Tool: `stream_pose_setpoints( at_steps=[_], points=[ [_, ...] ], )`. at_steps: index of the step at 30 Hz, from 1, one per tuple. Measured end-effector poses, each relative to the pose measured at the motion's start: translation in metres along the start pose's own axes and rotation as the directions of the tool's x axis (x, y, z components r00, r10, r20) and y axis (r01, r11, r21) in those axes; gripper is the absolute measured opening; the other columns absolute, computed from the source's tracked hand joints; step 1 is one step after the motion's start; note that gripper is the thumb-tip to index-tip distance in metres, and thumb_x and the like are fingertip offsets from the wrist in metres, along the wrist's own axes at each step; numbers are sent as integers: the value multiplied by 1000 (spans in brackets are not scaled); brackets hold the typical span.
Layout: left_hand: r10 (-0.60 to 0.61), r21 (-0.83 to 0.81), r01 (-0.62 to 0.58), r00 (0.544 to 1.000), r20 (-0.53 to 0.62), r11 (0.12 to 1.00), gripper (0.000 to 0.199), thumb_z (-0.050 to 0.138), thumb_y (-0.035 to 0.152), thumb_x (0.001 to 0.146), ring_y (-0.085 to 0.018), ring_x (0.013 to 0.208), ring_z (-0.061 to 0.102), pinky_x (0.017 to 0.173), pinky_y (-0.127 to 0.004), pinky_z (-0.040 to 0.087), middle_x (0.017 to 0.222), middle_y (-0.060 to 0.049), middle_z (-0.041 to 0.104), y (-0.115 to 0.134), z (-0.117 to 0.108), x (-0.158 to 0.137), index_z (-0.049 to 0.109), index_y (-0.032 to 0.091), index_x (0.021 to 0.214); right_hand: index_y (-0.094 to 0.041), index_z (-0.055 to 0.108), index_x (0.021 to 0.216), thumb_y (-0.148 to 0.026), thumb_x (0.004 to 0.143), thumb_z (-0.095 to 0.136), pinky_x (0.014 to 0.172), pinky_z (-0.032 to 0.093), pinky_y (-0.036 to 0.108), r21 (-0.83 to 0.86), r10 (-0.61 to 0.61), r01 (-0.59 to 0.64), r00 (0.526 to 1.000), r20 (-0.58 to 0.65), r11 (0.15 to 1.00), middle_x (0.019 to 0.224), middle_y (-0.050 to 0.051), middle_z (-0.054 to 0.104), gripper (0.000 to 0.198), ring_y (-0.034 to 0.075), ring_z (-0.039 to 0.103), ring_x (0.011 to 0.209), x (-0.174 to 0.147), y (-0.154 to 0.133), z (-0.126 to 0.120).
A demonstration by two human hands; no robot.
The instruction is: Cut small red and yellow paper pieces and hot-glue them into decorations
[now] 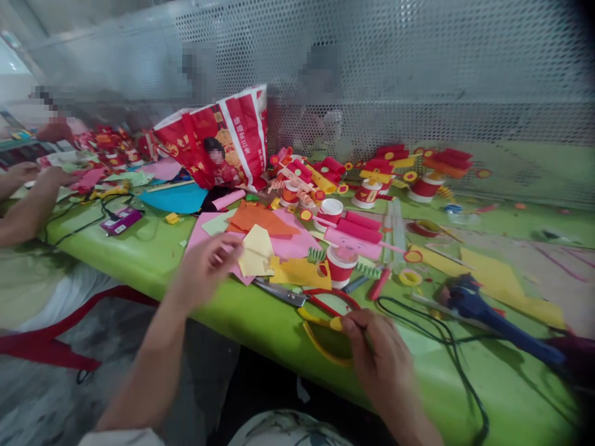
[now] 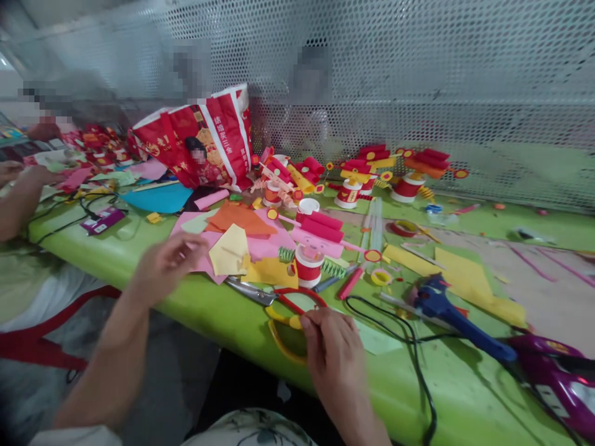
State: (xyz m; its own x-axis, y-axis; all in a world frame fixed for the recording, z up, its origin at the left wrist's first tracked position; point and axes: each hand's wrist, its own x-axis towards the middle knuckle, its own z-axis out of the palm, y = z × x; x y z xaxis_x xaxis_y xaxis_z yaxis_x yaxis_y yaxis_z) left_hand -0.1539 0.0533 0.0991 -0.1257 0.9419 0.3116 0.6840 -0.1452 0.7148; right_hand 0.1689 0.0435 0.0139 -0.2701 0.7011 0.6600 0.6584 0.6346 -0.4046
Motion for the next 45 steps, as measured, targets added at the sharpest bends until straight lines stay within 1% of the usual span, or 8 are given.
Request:
stream_pose_setpoints(
  at_steps=[2,5,14,18,26,35,40,45],
  points=[
    [-16,345,73,986,-166,936,27,59,40,97,-19,81,68,72,-27,49,102,-4,78,-23,-29,40,74,22,110,-23,61,96,-26,107,54,74,49,34,-26,-27,26,998,-53,999,84,4,71,13,21,67,77,-4,5,-1],
    [-122,634,146,989,-83,760,30,54,30,98,-22,97,70,82,-29,49,118,-6,78,-51,-50,95,74,21,118,-22,61,99,-29,107,53,74,49,35,-60,-9,4,995,-96,998,88,7,70,13,23,67,80,-10,10,-3],
    [-272,746,110,957,98,656,28,64,37,97,-25,108,70,92,-35,54,118,-10,77,-98,-25,176,76,20,116,-24,63,99,-35,107,52,73,52,38,-48,56,-60,995,-85,997,89,9,71,17,26,68,78,-18,19,-5],
    [-293,767,80,945,145,637,35,66,42,99,-25,109,69,95,-48,58,124,-10,70,-105,-12,189,68,16,122,-25,63,101,-34,106,54,73,53,38,-36,102,-103,994,-31,994,90,8,72,14,25,68,78,-18,19,-7],
    [-272,804,48,952,144,593,35,67,39,99,-26,114,67,98,-49,57,128,-12,68,-100,6,195,67,16,125,-25,63,97,-33,105,54,70,52,36,26,141,-139,988,-66,990,86,6,71,14,23,67,74,-15,15,-6],
    [-210,829,77,976,49,554,37,54,40,104,-37,118,68,95,-43,52,114,-24,74,-84,-5,196,75,10,109,-24,64,98,-31,105,56,65,50,33,12,120,-119,991,-67,993,86,5,72,13,23,69,73,-15,16,-5],
    [-258,836,27,956,138,548,34,66,40,99,-26,111,69,95,-46,58,125,-11,70,-86,-10,191,68,17,124,-24,64,98,-31,105,56,64,50,33,38,93,-90,993,-77,995,84,4,71,12,22,68,71,-13,15,-6],
    [-274,853,11,949,155,522,39,68,37,98,-27,115,67,95,-47,59,133,-13,65,-90,-1,190,64,17,132,-24,65,95,-32,105,56,65,51,33,71,107,-101,991,-78,992,82,4,72,16,22,69,69,-12,12,-6]
  ],
)
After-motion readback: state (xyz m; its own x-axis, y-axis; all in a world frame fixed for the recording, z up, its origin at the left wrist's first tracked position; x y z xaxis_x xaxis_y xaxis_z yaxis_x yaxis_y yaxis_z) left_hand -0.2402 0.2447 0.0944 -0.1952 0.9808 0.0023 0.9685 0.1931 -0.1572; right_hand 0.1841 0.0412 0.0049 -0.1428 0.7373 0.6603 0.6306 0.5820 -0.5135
